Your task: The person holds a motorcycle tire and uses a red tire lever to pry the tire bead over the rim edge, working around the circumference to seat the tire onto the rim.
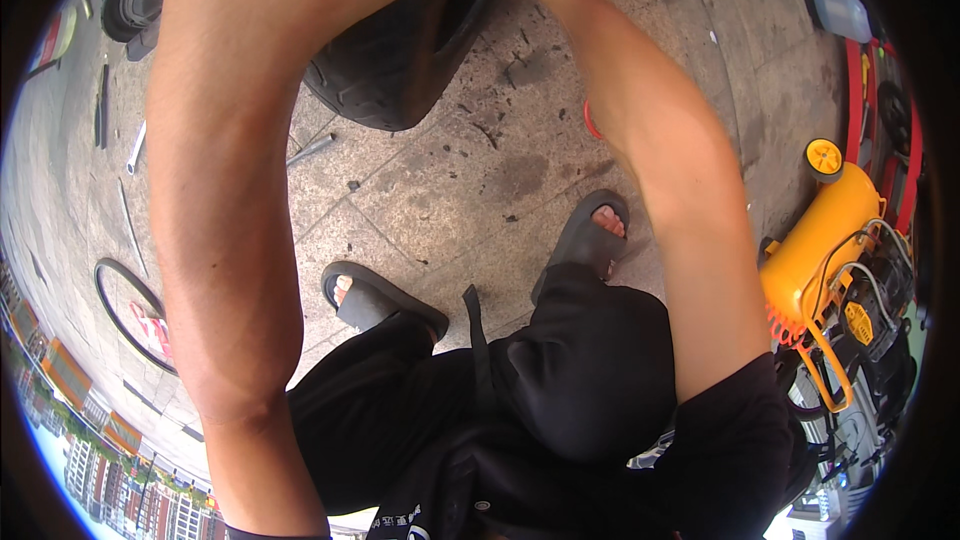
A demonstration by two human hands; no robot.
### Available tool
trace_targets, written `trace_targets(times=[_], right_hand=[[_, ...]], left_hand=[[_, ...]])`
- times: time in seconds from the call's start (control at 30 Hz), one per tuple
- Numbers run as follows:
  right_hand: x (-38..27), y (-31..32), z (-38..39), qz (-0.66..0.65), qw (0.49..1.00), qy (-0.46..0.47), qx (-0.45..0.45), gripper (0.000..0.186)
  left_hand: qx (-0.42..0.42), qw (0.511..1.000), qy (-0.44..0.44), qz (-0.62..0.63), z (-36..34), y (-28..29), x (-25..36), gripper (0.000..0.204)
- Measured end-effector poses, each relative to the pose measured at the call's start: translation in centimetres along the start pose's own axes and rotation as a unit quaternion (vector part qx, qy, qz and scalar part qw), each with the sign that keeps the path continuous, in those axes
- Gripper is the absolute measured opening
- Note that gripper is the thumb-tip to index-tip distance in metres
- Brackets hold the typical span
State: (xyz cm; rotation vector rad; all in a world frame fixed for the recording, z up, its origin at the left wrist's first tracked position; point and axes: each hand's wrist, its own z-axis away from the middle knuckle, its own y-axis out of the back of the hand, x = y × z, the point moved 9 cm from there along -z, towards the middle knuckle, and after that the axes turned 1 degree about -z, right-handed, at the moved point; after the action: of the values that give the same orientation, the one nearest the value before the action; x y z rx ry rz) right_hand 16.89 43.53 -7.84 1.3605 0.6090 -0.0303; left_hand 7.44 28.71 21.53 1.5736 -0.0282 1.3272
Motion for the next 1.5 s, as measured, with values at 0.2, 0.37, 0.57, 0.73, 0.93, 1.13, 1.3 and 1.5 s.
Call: trace_targets(times=[0.2,0.37,0.57,0.73,0.93,1.13,1.3,1.5], right_hand=[[-0.4,0.9,0.6,-0.087,0.994,0.064,0.017,0.029],[-1.0,1.3,1.3,0.030,0.994,0.088,-0.062,0.031],[-0.1,1.0,2.3,0.018,0.992,-0.056,-0.113,0.052],[-3.4,-1.7,2.7,0.067,0.985,0.081,-0.136,0.054],[-3.6,-1.3,2.1,-0.041,0.986,0.163,-0.006,0.037],[-1.4,-0.2,0.9,0.083,0.991,0.079,-0.076,0.036],[-3.5,-2.3,3.6,0.089,0.971,0.173,-0.137,0.032],[-3.3,-0.4,3.4,0.099,0.980,0.141,-0.103,0.034]], left_hand=[[-0.024,0.999,-0.004,-0.031,0.1,0.3,0.4,0.048],[-0.112,0.980,-0.118,0.112,0.1,0.9,-0.4,0.051],[-0.043,0.998,-0.043,0.002,0.3,0.2,0.3,0.050],[-0.130,0.962,-0.180,0.157,-0.3,-0.1,-0.2,0.045],[-0.025,0.999,-0.034,0.011,0.3,0.4,0.5,0.041],[-0.077,0.992,-0.093,0.029,0.3,-0.4,0.3,0.042],[-0.130,0.963,-0.181,0.152,-0.1,0.2,-0.7,0.046],[-0.104,0.963,-0.187,0.166,-0.2,0.5,-2.0,0.051]])
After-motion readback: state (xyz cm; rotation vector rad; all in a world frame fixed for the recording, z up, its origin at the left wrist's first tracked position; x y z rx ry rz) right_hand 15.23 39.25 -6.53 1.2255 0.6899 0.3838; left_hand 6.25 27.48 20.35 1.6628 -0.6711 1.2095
